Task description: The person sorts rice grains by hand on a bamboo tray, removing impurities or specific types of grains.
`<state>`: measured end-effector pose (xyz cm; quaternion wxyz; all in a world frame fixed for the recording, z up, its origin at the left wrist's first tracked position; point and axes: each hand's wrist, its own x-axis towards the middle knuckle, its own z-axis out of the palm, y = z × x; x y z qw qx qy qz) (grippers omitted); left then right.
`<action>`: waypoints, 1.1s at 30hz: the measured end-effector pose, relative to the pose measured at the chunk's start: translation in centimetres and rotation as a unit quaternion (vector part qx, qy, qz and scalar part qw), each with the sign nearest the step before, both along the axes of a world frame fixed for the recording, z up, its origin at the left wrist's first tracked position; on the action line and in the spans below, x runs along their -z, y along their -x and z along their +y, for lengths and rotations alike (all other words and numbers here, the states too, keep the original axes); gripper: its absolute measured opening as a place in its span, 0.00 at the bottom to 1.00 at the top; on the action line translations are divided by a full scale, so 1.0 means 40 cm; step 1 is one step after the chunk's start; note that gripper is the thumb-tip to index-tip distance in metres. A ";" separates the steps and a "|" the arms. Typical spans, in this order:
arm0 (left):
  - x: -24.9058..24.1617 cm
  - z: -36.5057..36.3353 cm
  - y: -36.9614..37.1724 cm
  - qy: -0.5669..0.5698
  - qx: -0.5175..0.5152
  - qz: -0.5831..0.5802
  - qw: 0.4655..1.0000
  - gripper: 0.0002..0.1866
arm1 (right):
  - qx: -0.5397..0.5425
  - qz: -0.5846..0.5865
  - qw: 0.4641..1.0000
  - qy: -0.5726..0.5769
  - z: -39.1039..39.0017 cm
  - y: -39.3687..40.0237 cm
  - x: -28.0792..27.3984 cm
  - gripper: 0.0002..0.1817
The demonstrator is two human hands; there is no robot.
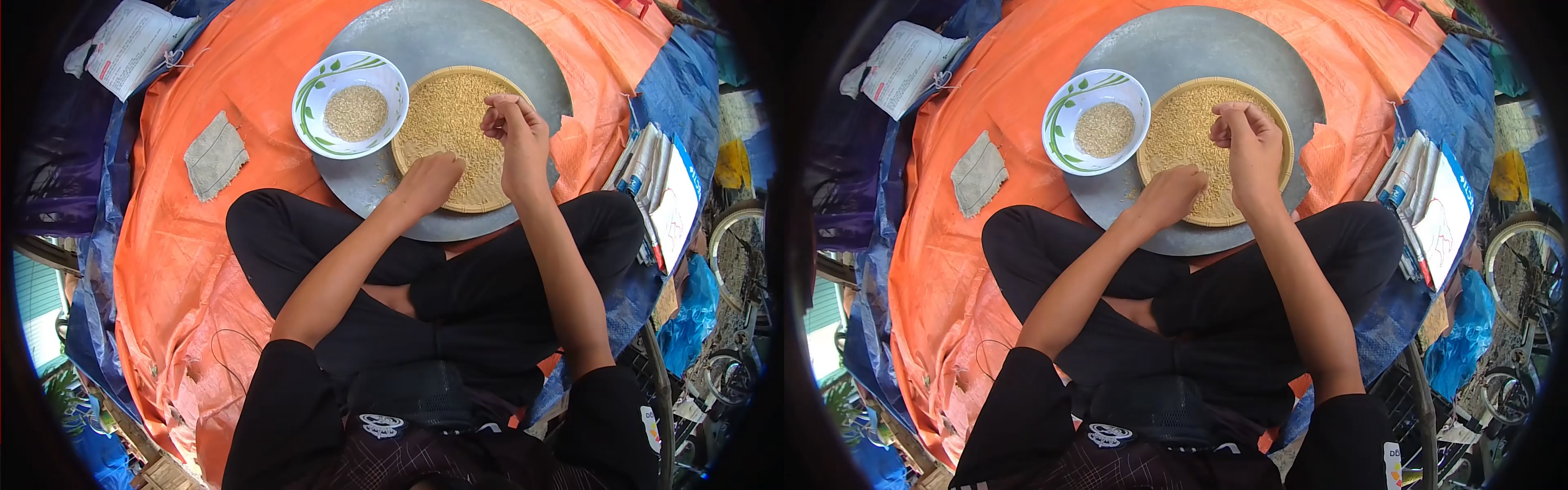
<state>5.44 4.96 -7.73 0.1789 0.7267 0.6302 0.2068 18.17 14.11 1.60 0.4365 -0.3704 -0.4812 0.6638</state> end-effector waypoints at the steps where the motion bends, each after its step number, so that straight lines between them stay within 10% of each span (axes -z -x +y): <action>1: 0.004 0.000 0.005 -0.005 -0.003 -0.015 1.000 0.04 | 0.001 0.006 1.000 0.007 -0.001 0.001 -0.005 0.11; 33: -0.009 0.003 -0.005 -0.069 0.014 -0.029 0.997 0.04 | -0.015 0.025 1.000 -0.010 -0.014 -0.013 -0.054 0.10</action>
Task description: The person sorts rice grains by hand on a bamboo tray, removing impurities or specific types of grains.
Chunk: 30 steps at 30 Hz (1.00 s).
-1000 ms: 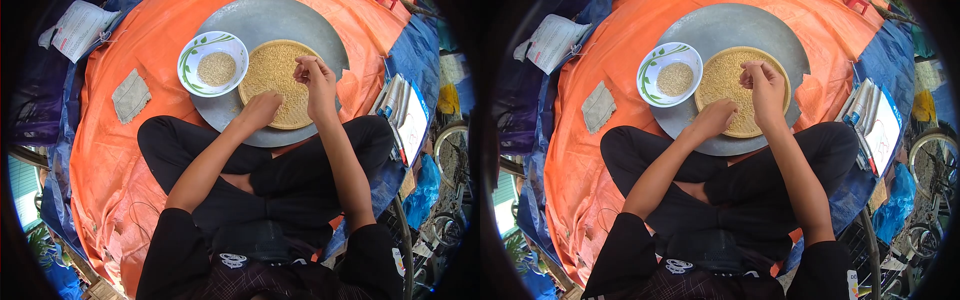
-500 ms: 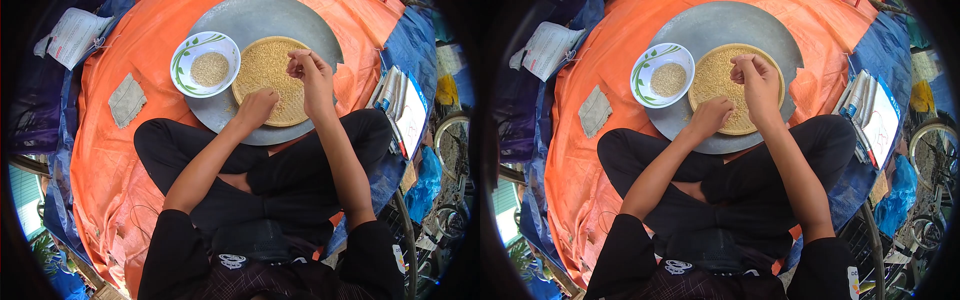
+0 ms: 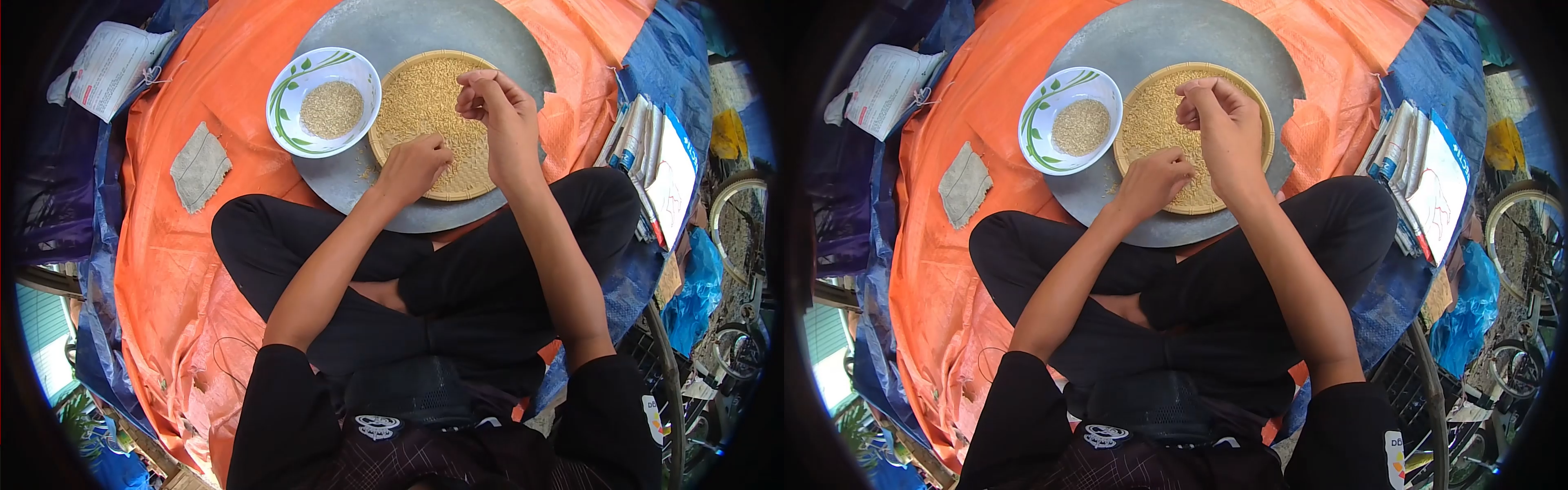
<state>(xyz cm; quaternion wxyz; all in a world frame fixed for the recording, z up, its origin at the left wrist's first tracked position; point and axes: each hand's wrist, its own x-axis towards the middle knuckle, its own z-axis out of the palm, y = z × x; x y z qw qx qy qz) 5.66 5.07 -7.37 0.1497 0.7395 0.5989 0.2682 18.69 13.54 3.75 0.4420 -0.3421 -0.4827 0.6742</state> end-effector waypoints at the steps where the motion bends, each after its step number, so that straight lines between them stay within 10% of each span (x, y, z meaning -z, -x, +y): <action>1: -0.004 -0.001 -0.004 -0.001 0.002 0.002 1.000 0.04 | 0.001 0.000 1.000 0.002 0.000 0.000 -0.001 0.10; 20: 0.007 0.004 -0.003 0.006 0.024 -0.015 1.000 0.03 | -0.010 0.012 1.000 -0.003 -0.012 0.002 -0.008 0.09; 30: 0.015 0.013 -0.029 -0.087 0.096 0.199 0.971 0.03 | -0.017 0.014 1.000 -0.001 -0.016 0.004 -0.017 0.09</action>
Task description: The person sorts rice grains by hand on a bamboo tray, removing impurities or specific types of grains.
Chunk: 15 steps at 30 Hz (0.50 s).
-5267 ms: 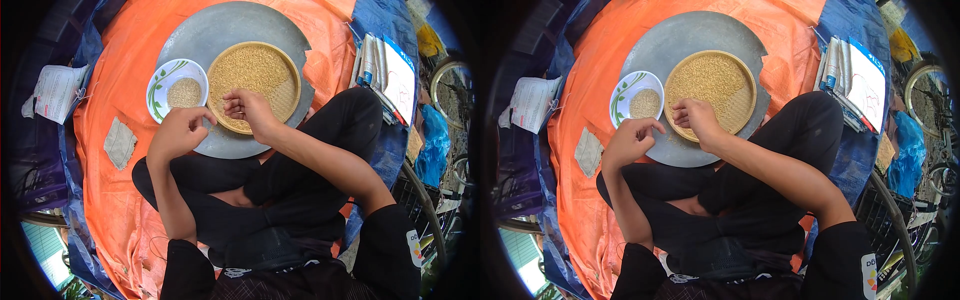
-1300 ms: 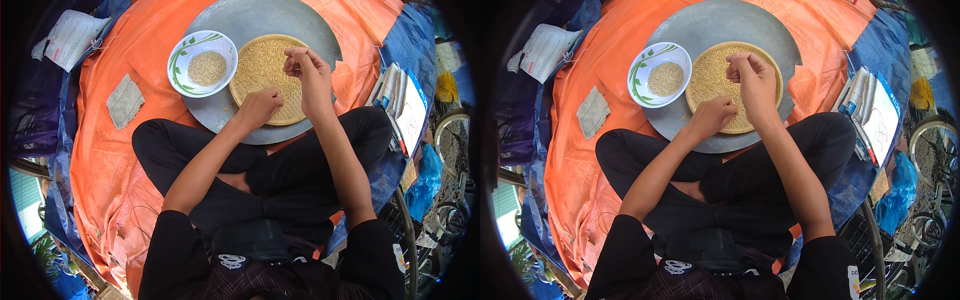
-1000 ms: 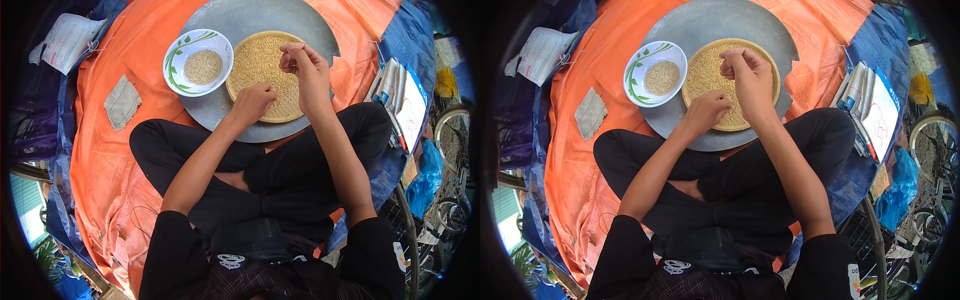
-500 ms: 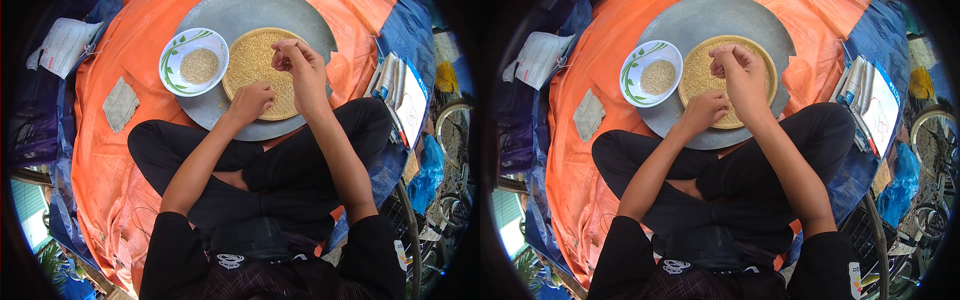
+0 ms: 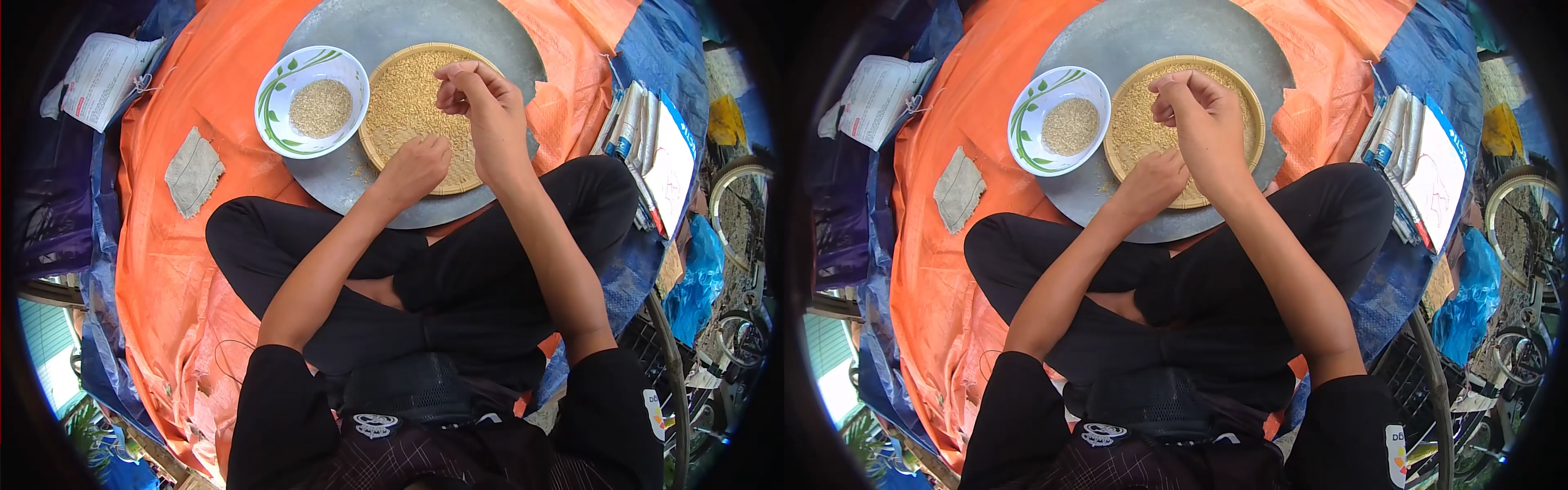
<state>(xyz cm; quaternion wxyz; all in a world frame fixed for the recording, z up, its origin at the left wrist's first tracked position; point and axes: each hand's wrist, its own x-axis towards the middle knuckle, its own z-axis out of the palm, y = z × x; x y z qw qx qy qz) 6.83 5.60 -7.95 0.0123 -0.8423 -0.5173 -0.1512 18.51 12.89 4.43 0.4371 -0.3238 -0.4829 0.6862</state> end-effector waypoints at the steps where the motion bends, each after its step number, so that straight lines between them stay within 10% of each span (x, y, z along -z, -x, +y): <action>1: 0.003 -0.001 0.004 0.015 -0.004 -0.015 1.000 0.05 | 0.000 -0.003 1.000 0.000 0.001 0.000 0.001 0.09; 15: -0.062 0.007 0.069 0.188 -0.094 -0.229 0.950 0.08 | 0.020 -0.016 1.000 0.008 0.023 -0.006 0.021 0.10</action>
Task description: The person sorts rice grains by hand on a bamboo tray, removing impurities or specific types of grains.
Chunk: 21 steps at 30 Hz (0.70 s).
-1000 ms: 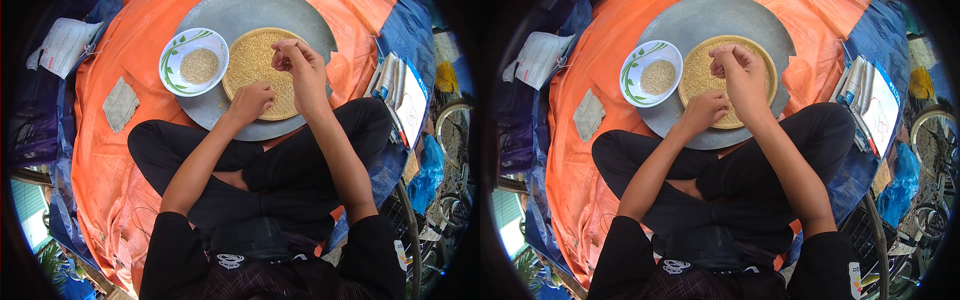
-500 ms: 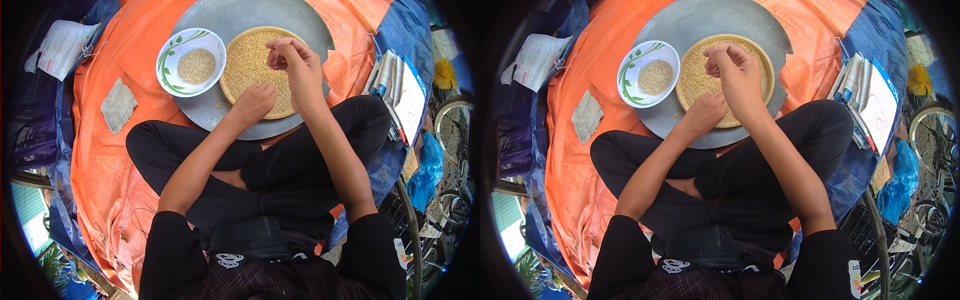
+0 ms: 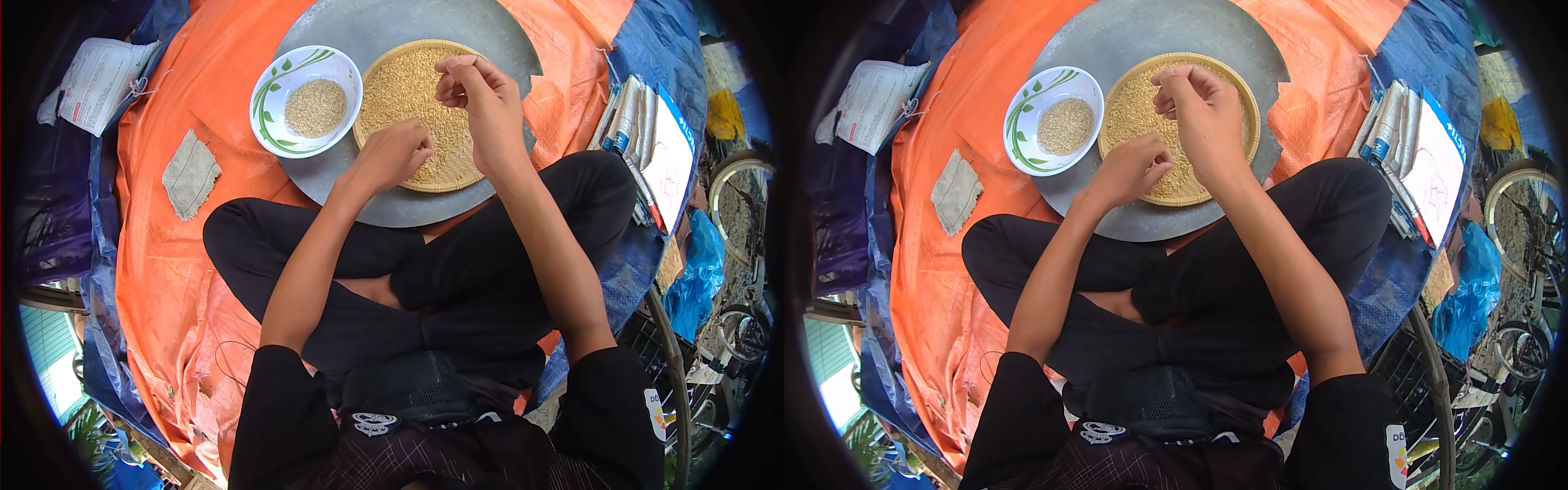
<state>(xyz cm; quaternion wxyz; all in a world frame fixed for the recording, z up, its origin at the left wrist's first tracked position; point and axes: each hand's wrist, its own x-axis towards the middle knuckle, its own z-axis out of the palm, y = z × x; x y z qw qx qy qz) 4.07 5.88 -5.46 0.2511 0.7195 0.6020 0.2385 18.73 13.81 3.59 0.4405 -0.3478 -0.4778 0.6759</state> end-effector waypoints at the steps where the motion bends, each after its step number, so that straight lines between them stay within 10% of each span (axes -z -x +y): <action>1: -0.001 -0.005 -0.007 0.011 0.013 0.002 1.000 0.08 | 0.000 0.000 1.000 -0.002 -0.001 0.000 -0.003 0.10; 21: 0.023 -0.002 -0.020 0.030 0.034 0.001 0.999 0.07 | -0.027 -0.008 0.999 -0.019 -0.007 0.001 0.001 0.12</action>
